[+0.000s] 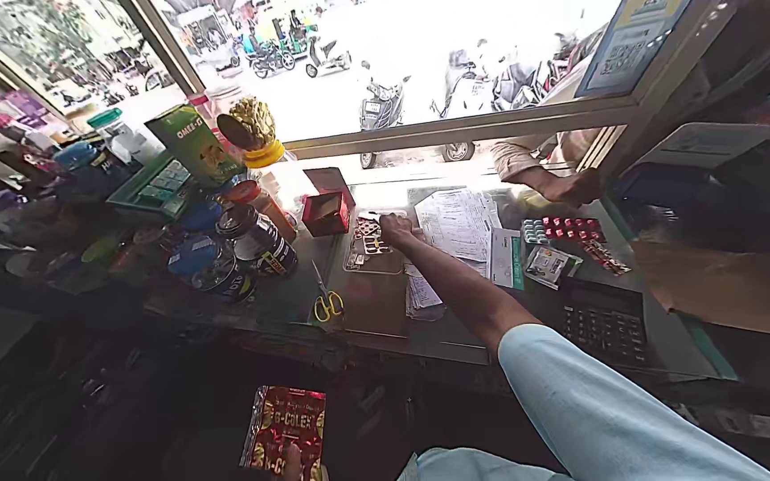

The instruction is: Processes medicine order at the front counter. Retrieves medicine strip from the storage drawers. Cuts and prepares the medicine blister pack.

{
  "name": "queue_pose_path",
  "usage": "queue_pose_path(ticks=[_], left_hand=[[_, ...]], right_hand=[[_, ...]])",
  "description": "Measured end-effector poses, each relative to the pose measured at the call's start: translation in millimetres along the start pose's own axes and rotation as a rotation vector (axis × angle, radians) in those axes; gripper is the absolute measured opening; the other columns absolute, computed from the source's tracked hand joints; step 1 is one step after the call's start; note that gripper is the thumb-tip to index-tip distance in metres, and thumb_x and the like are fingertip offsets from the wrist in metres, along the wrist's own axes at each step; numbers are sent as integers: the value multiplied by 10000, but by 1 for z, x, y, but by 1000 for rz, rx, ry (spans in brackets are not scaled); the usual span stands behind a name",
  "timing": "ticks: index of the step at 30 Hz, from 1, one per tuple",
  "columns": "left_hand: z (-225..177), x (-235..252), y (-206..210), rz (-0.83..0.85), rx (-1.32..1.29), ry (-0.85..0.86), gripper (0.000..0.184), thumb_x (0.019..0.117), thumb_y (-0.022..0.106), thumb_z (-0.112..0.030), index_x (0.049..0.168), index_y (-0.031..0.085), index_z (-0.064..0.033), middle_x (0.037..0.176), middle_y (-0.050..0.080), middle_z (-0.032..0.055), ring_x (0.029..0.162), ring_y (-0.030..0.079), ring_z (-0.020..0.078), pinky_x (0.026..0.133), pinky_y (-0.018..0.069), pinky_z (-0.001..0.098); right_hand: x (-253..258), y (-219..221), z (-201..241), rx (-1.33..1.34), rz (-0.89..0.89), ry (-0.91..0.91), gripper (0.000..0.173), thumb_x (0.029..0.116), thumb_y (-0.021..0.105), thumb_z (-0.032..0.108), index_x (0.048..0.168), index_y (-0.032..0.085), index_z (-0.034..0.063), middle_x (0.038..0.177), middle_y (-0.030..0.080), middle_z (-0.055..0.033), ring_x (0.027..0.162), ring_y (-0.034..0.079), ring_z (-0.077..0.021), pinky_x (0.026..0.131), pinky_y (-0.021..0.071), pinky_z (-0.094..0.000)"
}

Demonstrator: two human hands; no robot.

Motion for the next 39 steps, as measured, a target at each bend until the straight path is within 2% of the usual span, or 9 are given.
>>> queue_pose_path(ticks=[3,5,7,10,13,16,24,31,39], left_hand=[[8,17,2,55,-376,-108,427,1083,409,-331,837,713,-158,582,595,-37,523,587,74,562,528,258],[12,30,11,83,-588,-142,437,1083,380,-350,849,679,-134,615,575,-23,554,585,115,613,542,301],[17,40,20,85,-699,-210,408,1087,363,-358,883,635,-131,681,595,5,597,609,149,629,558,318],[17,51,50,193,-809,-325,450,1092,364,-379,869,642,-105,752,629,40,682,650,186,697,582,346],[23,52,81,358,-918,-395,441,1082,407,-353,855,665,-76,762,648,46,732,673,200,780,589,357],[36,49,116,508,-1042,-487,401,1071,420,-310,863,648,-55,768,633,56,755,663,208,798,572,343],[62,17,190,695,-1092,-688,376,1063,433,-308,898,638,-40,836,642,69,830,667,214,828,558,325],[89,-2,236,790,-1004,-692,326,1032,495,-269,962,661,3,901,666,97,900,683,232,860,569,345],[132,-38,290,778,-896,-693,393,1049,475,-353,912,662,-36,829,644,47,832,668,197,822,557,336]], right_hand=[[-8,-26,7,176,-134,-17,507,873,680,158,1345,562,15,1225,651,-279,1134,633,-485,844,510,-681],[-33,-35,21,504,-193,-134,569,944,627,181,1482,501,42,1181,686,-233,1048,675,-381,873,535,-589],[-93,-34,27,942,-184,-318,354,978,633,162,1309,625,38,994,714,-85,811,680,-158,747,582,-358],[-224,-26,18,1309,-90,-600,132,939,685,105,1068,696,79,928,727,-1,778,693,-111,715,616,-314],[-326,4,0,1371,-104,-712,155,929,741,136,1082,728,154,980,742,38,783,690,-49,694,605,-229],[-376,21,-19,1323,-173,-747,151,949,703,117,1098,721,100,1011,744,3,844,702,-50,716,606,-214],[-409,-4,-70,1210,-441,-720,172,954,632,65,1111,693,33,1021,734,-67,897,704,-80,760,602,-220],[-400,-31,-120,1172,-556,-631,121,849,721,-23,948,654,-42,878,750,-127,760,725,-92,667,600,-212],[-383,-47,-181,974,-626,-771,100,883,739,6,954,737,-64,902,743,-169,858,731,-159,792,592,-226]])
Point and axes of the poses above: each hand's wrist, its own x-axis towards the middle knuckle, its own y-axis out of the palm, z = x × y, the point moved 4 cm from there along x, towards the middle knuckle
